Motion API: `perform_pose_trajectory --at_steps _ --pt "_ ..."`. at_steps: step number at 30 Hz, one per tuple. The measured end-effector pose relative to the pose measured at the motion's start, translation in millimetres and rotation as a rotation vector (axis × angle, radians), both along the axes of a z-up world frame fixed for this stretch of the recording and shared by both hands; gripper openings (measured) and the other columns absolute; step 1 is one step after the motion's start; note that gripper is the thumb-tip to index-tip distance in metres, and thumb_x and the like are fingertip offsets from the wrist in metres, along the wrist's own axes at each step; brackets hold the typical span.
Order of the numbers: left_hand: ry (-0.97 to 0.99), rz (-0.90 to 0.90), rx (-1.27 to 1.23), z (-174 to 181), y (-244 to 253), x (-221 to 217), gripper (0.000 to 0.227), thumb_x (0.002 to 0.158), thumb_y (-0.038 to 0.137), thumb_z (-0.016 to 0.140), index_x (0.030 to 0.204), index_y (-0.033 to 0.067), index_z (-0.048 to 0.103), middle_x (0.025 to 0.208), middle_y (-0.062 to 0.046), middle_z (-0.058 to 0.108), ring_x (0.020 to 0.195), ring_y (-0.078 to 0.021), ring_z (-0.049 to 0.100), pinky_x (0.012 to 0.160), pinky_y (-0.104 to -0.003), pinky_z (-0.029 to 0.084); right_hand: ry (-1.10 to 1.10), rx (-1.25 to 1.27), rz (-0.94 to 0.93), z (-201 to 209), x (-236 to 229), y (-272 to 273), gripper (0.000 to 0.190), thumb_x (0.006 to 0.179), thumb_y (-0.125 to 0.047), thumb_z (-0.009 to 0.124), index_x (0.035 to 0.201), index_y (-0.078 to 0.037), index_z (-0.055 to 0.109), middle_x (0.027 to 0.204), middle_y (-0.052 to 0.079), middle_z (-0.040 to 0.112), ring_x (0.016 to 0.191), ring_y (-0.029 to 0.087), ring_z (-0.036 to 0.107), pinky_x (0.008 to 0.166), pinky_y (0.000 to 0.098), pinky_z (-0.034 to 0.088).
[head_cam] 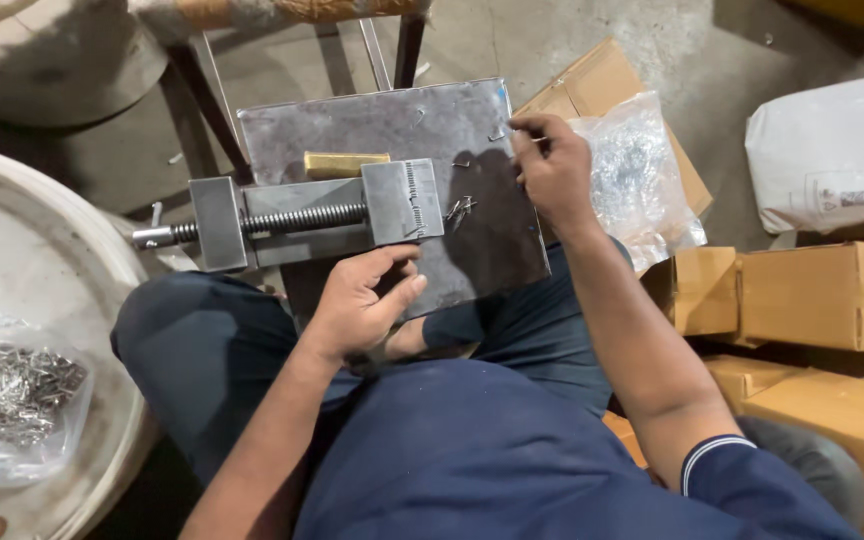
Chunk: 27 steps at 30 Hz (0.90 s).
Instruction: The person sits cross-legged and uses a manual screw press to bend small metal pins. They pick up individual pins from a plastic bag, insert them into the press, and tighten the screw to bend the metal. The bent pins are then removed and placed on the metal plate.
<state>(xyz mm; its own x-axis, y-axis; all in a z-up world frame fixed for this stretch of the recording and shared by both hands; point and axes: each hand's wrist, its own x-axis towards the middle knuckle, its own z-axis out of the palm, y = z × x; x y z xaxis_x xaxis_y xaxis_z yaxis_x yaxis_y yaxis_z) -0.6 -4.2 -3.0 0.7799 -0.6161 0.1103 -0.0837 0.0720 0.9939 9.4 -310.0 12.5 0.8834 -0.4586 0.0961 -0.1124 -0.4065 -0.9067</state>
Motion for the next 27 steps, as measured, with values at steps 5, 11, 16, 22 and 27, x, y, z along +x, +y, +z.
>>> perform_pose_trajectory --at_steps 5,11,16,22,27 --pt "-0.011 0.010 0.012 -3.7 -1.9 -0.7 0.030 0.092 0.013 0.076 0.117 -0.0021 0.070 0.094 -0.005 0.073 0.086 -0.0108 0.068 0.081 -0.026 0.056 -0.085 -0.468 0.193 3.9 9.9 -4.9 0.016 0.095 -0.009 0.075 0.110 -0.002 0.075 0.100 0.012 0.072 0.086 0.023 0.072 0.074 0.0339 0.057" --pt "0.006 0.007 0.008 -5.2 -1.7 -1.1 0.028 0.093 0.012 0.075 0.116 -0.0021 0.071 0.094 -0.006 0.073 0.087 -0.0110 0.067 0.081 -0.026 0.056 0.027 -0.688 0.209 19.9 16.4 4.2 0.013 0.091 -0.014 0.076 0.100 -0.005 0.075 0.098 0.017 0.070 0.090 0.037 0.069 0.080 0.0446 0.055" --pt "-0.001 0.010 0.016 -2.4 -2.3 -0.9 0.027 0.092 0.012 0.075 0.115 -0.0018 0.070 0.095 -0.006 0.073 0.087 -0.0117 0.068 0.081 -0.026 0.056 0.123 -0.773 0.172 23.5 12.8 17.1 0.014 0.091 -0.016 0.074 0.093 -0.003 0.070 0.097 0.019 0.069 0.089 0.041 0.066 0.079 0.0488 0.053" --pt "-0.052 0.017 0.082 1.7 -1.7 0.4 0.027 0.091 0.013 0.076 0.114 -0.0014 0.071 0.093 -0.006 0.075 0.085 -0.0127 0.071 0.080 -0.027 0.056 0.039 -0.767 0.222 10.8 -2.7 16.8 0.014 0.092 -0.015 0.073 0.098 -0.003 0.068 0.096 0.019 0.069 0.087 0.041 0.066 0.076 0.0484 0.052" --pt "-0.047 0.024 0.036 -1.1 -1.8 -1.2 0.027 0.091 0.012 0.076 0.114 -0.0010 0.071 0.093 -0.007 0.074 0.085 -0.0134 0.069 0.080 -0.027 0.056 0.050 -0.099 0.118 -6.3 -14.6 -5.9 0.015 0.100 -0.014 0.069 0.111 -0.003 0.070 0.094 0.010 0.071 0.078 0.018 0.065 0.071 0.0347 0.053"
